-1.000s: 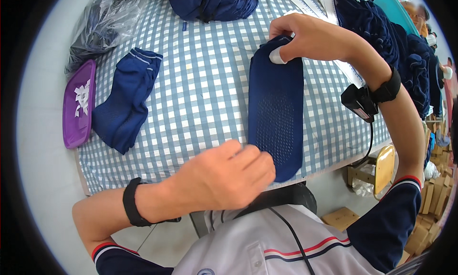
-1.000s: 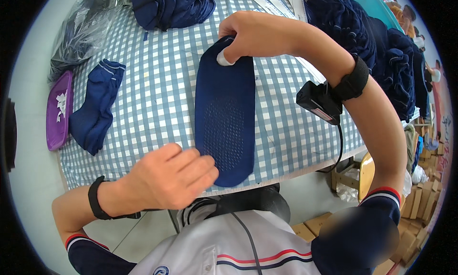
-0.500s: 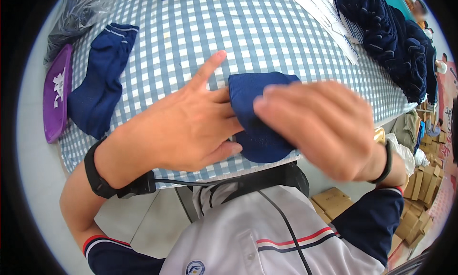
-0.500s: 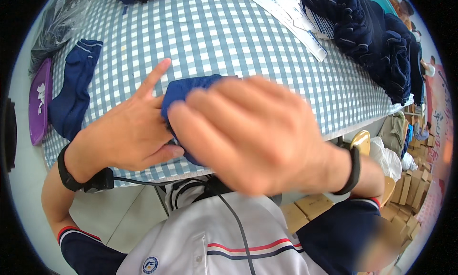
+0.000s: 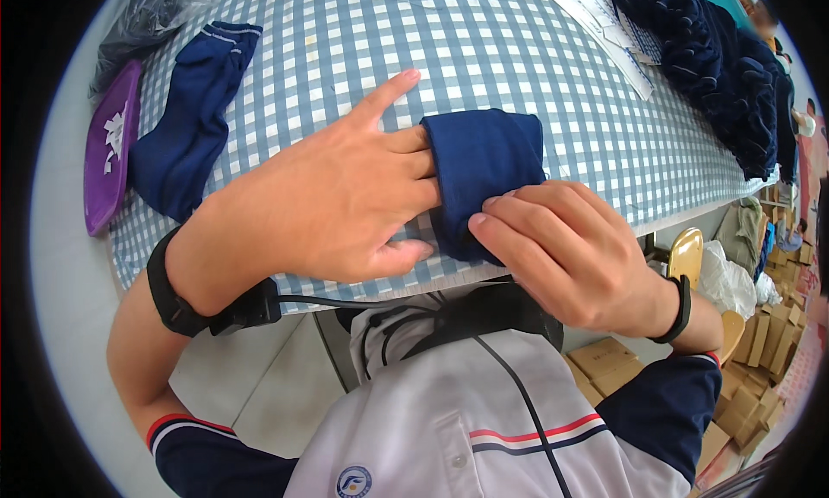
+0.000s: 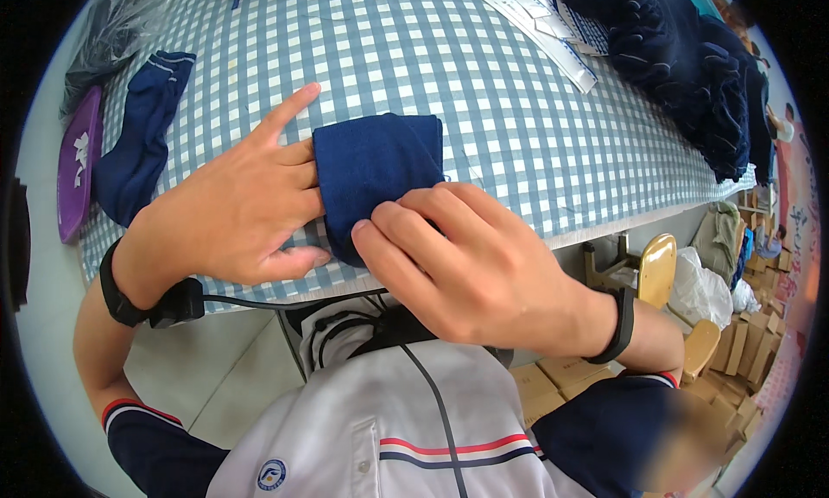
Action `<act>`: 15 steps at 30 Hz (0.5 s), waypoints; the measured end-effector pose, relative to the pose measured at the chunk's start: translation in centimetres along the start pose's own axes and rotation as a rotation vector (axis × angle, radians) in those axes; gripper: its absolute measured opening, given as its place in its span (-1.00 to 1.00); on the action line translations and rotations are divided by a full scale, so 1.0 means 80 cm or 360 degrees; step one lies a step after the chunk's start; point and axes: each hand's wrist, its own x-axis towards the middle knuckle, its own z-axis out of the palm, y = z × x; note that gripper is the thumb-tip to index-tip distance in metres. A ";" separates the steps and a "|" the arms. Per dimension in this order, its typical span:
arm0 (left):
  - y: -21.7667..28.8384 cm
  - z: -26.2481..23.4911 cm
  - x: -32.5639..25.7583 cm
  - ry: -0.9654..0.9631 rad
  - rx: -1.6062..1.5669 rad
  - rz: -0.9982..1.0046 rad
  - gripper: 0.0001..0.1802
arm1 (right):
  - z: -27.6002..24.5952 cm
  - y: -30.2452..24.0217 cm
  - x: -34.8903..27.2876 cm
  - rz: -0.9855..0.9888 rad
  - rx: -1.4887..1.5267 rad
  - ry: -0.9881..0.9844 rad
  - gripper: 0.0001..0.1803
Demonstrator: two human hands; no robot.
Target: The person is folding blue socks and wrapping them with a white paper band.
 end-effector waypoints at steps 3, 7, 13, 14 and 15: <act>0.004 -0.007 0.006 -0.0076 0.0063 -0.0025 -0.56 | -0.015 0.011 0.010 0.0059 0.0186 -0.0018 -0.62; 0.012 -0.020 0.017 -0.0048 -0.0017 -0.0210 -0.55 | -0.063 0.045 0.023 0.0651 0.0823 0.0018 -0.47; 0.031 -0.012 0.125 0.0510 -0.1015 -0.0559 -0.48 | -0.108 0.120 -0.035 0.1440 0.1264 0.0331 -0.54; 0.026 0.003 0.145 0.0783 -0.1018 -0.0528 -0.44 | -0.107 0.135 -0.057 0.1530 0.1289 0.0447 -0.56; 0.021 0.009 0.155 0.0752 -0.0395 -0.0381 -0.37 | -0.104 0.150 -0.076 0.1624 0.1238 0.0344 -0.56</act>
